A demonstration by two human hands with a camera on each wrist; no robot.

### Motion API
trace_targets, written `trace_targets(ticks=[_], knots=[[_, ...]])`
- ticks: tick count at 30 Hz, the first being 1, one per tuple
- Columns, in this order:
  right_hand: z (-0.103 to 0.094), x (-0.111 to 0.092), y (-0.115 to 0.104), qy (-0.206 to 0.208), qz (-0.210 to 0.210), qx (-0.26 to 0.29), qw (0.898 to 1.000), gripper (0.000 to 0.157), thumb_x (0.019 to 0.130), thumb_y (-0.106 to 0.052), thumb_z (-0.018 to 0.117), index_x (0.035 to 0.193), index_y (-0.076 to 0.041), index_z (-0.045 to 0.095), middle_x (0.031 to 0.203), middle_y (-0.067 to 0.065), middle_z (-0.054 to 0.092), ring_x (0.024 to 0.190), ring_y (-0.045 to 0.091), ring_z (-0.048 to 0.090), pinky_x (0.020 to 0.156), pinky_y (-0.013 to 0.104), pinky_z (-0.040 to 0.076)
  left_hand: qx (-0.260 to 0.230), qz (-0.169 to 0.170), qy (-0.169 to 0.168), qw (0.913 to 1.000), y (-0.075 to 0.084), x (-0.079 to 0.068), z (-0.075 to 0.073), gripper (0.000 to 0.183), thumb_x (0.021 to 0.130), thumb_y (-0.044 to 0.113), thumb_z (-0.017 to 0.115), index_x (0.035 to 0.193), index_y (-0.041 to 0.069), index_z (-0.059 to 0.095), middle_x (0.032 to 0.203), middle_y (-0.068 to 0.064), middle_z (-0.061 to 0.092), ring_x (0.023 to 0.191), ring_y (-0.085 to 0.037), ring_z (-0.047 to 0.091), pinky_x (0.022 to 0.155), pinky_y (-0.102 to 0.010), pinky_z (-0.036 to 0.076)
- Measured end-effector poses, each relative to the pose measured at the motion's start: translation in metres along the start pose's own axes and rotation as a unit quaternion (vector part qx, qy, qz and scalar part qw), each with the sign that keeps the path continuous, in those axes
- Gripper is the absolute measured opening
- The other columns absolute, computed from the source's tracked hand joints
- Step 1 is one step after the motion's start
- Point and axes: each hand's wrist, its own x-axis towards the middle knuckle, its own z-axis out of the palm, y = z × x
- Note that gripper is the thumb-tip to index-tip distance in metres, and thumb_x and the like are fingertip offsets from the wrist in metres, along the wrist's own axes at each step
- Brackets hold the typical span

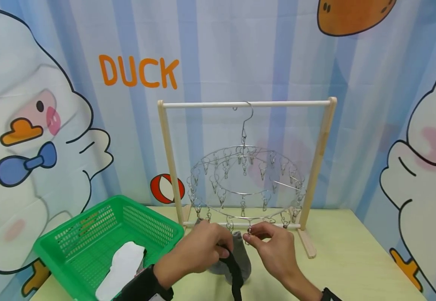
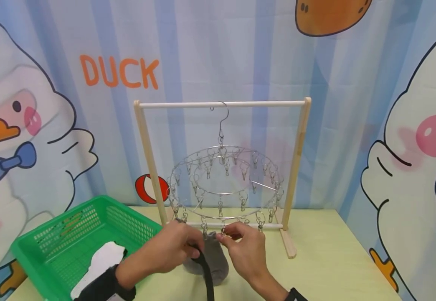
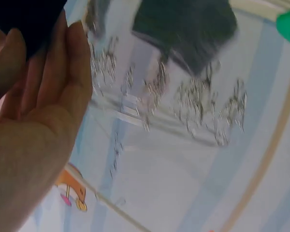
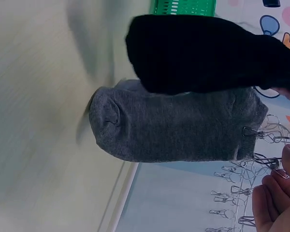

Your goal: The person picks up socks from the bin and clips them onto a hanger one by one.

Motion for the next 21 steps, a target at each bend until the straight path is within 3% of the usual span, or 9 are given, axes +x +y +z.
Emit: trace_targets(ticks=[4, 9, 21], knots=[[0.0, -0.001, -0.001, -0.001, 0.004, 0.0, 1.0, 0.015, 0.075, -0.011, 0.084, 0.079, -0.02, 0.073, 0.071, -0.016, 0.066, 0.066, 0.002, 0.062, 0.061, 0.032, 0.054, -0.024, 0.003, 0.001, 0.9997, 0.001, 0.007, 0.019, 0.02, 0.083, 0.001, 0.073, 0.079, 0.02, 0.07, 0.072, 0.016, 0.061, 0.071, 0.0, 0.056, 0.065, -0.021, 0.051], [0.0, 0.001, -0.001, 0.005, -0.001, -0.001, 1.0, 0.016, 0.074, -0.009, 0.084, 0.078, -0.02, 0.073, 0.07, -0.017, 0.066, 0.066, 0.002, 0.062, 0.06, 0.032, 0.053, -0.039, 0.01, 0.063, 0.9972, -0.004, 0.014, 0.036, 0.018, 0.083, 0.0, 0.072, 0.079, 0.018, 0.07, 0.073, 0.014, 0.061, 0.068, 0.0, 0.056, 0.062, -0.021, 0.05], [-0.005, 0.002, -0.004, 0.02, -0.009, 0.008, 1.0, 0.02, 0.073, -0.005, 0.084, 0.07, -0.019, 0.07, 0.067, -0.015, 0.065, 0.063, 0.004, 0.061, 0.058, 0.032, 0.052, -0.013, -0.012, 0.135, 0.9907, -0.013, 0.026, 0.052, 0.015, 0.082, 0.0, 0.073, 0.082, 0.016, 0.072, 0.074, 0.011, 0.064, 0.067, 0.0, 0.057, 0.059, -0.022, 0.05]])
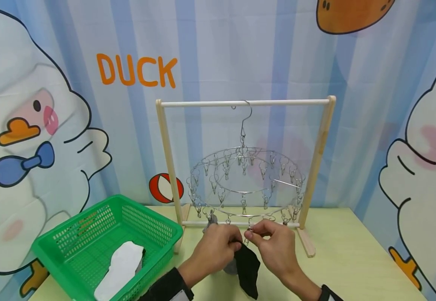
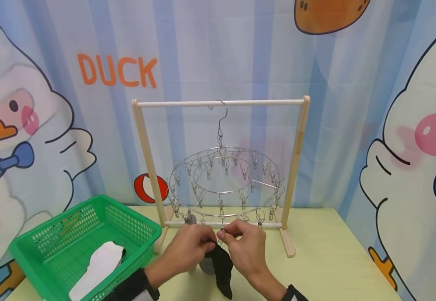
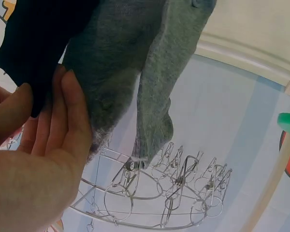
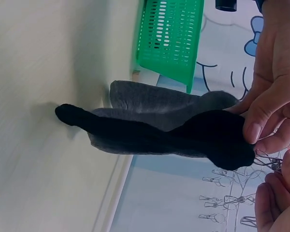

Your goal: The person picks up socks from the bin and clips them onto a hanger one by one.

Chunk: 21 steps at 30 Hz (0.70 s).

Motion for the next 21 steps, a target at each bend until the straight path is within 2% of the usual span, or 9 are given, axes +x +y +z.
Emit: trace_targets(ticks=[7, 14, 21], knots=[[-0.0012, 0.0009, -0.0006, 0.01, -0.017, 0.019, 1.0, 0.024, 0.071, -0.001, 0.084, 0.064, -0.017, 0.067, 0.066, -0.012, 0.065, 0.061, 0.007, 0.061, 0.056, 0.03, 0.051, 0.001, 0.002, 0.017, 0.9998, -0.0003, 0.0025, 0.0036, 0.015, 0.082, 0.002, 0.073, 0.081, 0.017, 0.072, 0.072, 0.013, 0.063, 0.066, 0.0, 0.056, 0.059, -0.022, 0.05], [-0.0021, 0.0012, -0.0001, 0.003, 0.001, 0.02, 1.0, 0.025, 0.072, -0.001, 0.084, 0.063, -0.017, 0.066, 0.064, -0.013, 0.064, 0.061, 0.007, 0.061, 0.057, 0.03, 0.051, -0.014, -0.005, 0.051, 0.9986, 0.0024, 0.005, 0.0012, 0.015, 0.081, 0.002, 0.072, 0.08, 0.016, 0.07, 0.069, 0.013, 0.063, 0.062, 0.0, 0.055, 0.054, -0.021, 0.048], [-0.0027, 0.001, -0.0002, -0.005, 0.01, 0.019, 1.0, 0.023, 0.073, -0.002, 0.083, 0.064, -0.016, 0.067, 0.066, -0.012, 0.064, 0.061, 0.007, 0.061, 0.058, 0.031, 0.052, -0.022, -0.019, 0.067, 0.9973, 0.0016, 0.0063, 0.0023, 0.015, 0.08, 0.001, 0.071, 0.078, 0.015, 0.069, 0.064, 0.013, 0.06, 0.059, -0.001, 0.054, 0.052, -0.022, 0.047]])
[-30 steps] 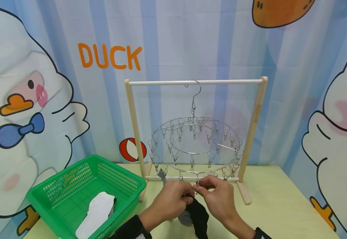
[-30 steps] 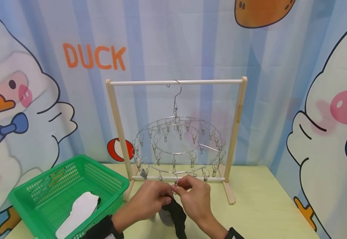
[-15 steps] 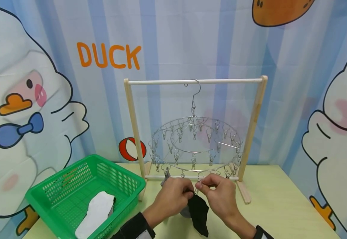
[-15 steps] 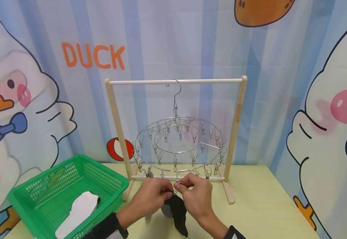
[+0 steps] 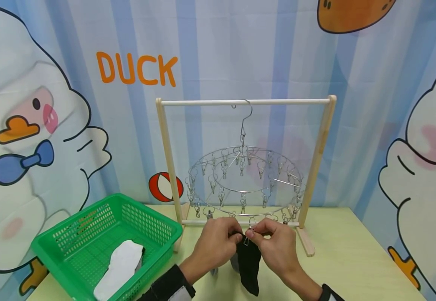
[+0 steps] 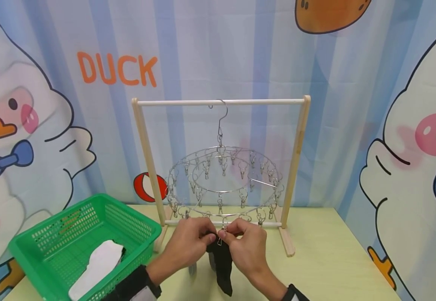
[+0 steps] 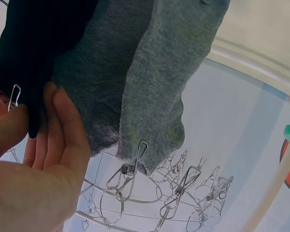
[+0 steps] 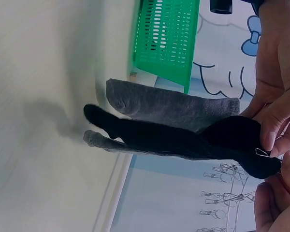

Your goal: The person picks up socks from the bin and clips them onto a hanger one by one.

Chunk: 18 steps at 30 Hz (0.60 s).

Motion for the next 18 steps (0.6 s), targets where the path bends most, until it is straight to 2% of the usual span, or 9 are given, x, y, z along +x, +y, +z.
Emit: trace_targets(ticks=[6, 14, 18], knots=[[-0.0005, 0.0006, 0.0003, -0.003, 0.014, 0.0, 1.0, 0.023, 0.073, -0.002, 0.083, 0.065, -0.017, 0.068, 0.065, -0.011, 0.064, 0.06, 0.007, 0.061, 0.057, 0.031, 0.051, -0.004, -0.002, 0.007, 1.0, -0.0005, 0.0009, -0.0004, 0.016, 0.079, -0.001, 0.071, 0.077, 0.015, 0.068, 0.062, 0.013, 0.058, 0.057, -0.002, 0.053, 0.051, -0.022, 0.045], [0.0011, -0.0002, -0.0025, -0.048, 0.082, 0.021, 0.995, 0.011, 0.077, -0.007, 0.082, 0.077, -0.013, 0.072, 0.072, -0.006, 0.068, 0.066, 0.008, 0.064, 0.062, 0.029, 0.054, 0.005, -0.005, 0.008, 0.9999, -0.0003, -0.0012, -0.001, 0.013, 0.081, 0.002, 0.071, 0.079, 0.014, 0.069, 0.063, 0.012, 0.058, 0.057, -0.001, 0.053, 0.052, -0.022, 0.047], [0.0017, 0.0001, -0.0015, -0.047, 0.08, 0.02, 0.995, 0.009, 0.077, -0.012, 0.082, 0.082, -0.012, 0.075, 0.074, -0.006, 0.069, 0.068, 0.007, 0.065, 0.063, 0.03, 0.055, 0.017, 0.011, 0.013, 0.9997, 0.0009, -0.0016, -0.0021, 0.009, 0.085, 0.004, 0.072, 0.084, 0.013, 0.071, 0.069, 0.01, 0.063, 0.06, 0.0, 0.055, 0.053, -0.02, 0.048]])
